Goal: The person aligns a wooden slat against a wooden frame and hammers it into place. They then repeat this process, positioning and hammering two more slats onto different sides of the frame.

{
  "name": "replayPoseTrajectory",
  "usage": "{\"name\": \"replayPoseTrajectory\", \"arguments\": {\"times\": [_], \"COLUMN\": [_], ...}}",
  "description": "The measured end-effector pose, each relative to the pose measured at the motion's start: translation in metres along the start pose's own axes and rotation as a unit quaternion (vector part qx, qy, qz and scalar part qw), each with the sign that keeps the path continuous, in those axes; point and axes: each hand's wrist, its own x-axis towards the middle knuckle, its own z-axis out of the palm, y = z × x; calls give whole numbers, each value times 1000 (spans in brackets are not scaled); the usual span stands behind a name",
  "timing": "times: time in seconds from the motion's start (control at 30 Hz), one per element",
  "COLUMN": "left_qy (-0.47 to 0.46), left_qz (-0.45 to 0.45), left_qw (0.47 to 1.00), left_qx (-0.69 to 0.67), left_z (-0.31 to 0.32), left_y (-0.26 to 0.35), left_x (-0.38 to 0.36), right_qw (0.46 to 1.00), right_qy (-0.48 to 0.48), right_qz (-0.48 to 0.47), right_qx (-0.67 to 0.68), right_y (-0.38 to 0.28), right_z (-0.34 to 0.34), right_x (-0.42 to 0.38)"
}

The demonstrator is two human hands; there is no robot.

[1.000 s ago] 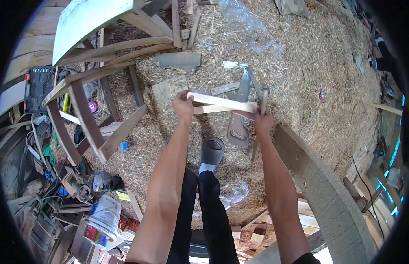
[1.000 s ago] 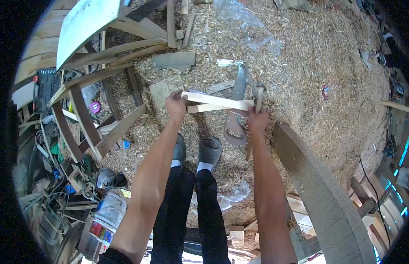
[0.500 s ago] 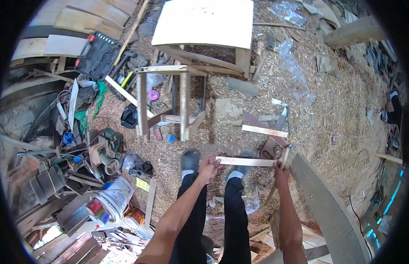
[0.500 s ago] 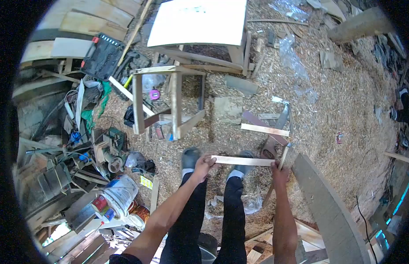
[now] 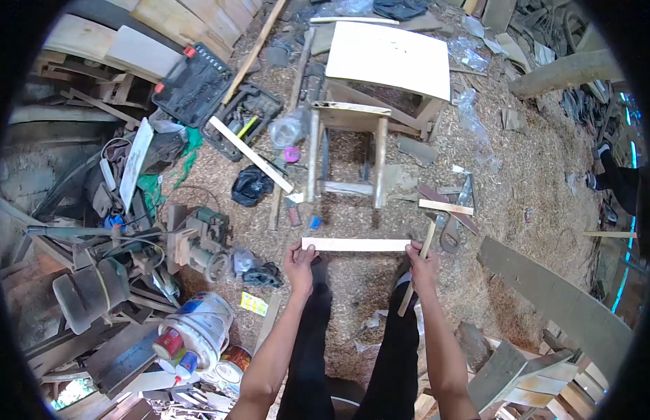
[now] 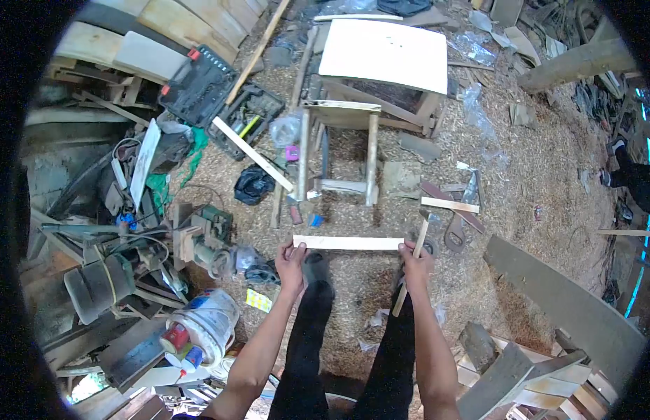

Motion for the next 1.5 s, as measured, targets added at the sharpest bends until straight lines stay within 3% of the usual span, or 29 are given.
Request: {"name": "replayPoseTrajectory", "arguments": {"times": [0.07, 0.13, 0.2, 0.27, 0.53, 0.57, 0.6, 0.63, 0.73, 1.5], "left_qy": [-7, 9, -24, -63, -97, -74, -52, -72, -49, -35], "left_qz": [15, -36, -51, -44, -4, -13, -22, 12, -6, -11], "left_qw": [1000, 995, 994, 988, 994, 995, 996, 995, 995, 995], "left_qx": [19, -96, -95, -131, -55, -61, -68, -63, -82, -94], "left_z": [-8, -10, -16, -15, 14, 18, 20, 21, 26, 29], "left_y": [25, 40, 50, 51, 64, 62, 57, 54, 47, 46], "left_x": [13, 34, 56, 72, 97, 99, 102, 107, 107, 100], "right_qw": [998, 998, 994, 994, 996, 991, 984, 981, 977, 978], "right_qy": [25, 33, 46, 60, 64, 80, 97, 103, 120, 102], "right_qz": [-22, -32, -95, -79, -62, -104, -146, -153, -159, -145], "right_qx": [-47, -41, -37, -38, -5, -17, -30, -53, -79, -112], "right_y": [2, 1, 6, -4, -31, -32, -32, -33, -39, -34], "right_z": [19, 42, 60, 76, 101, 105, 106, 107, 108, 98], "right_x": [-14, -17, -12, -16, 11, 15, 21, 27, 31, 39]}}
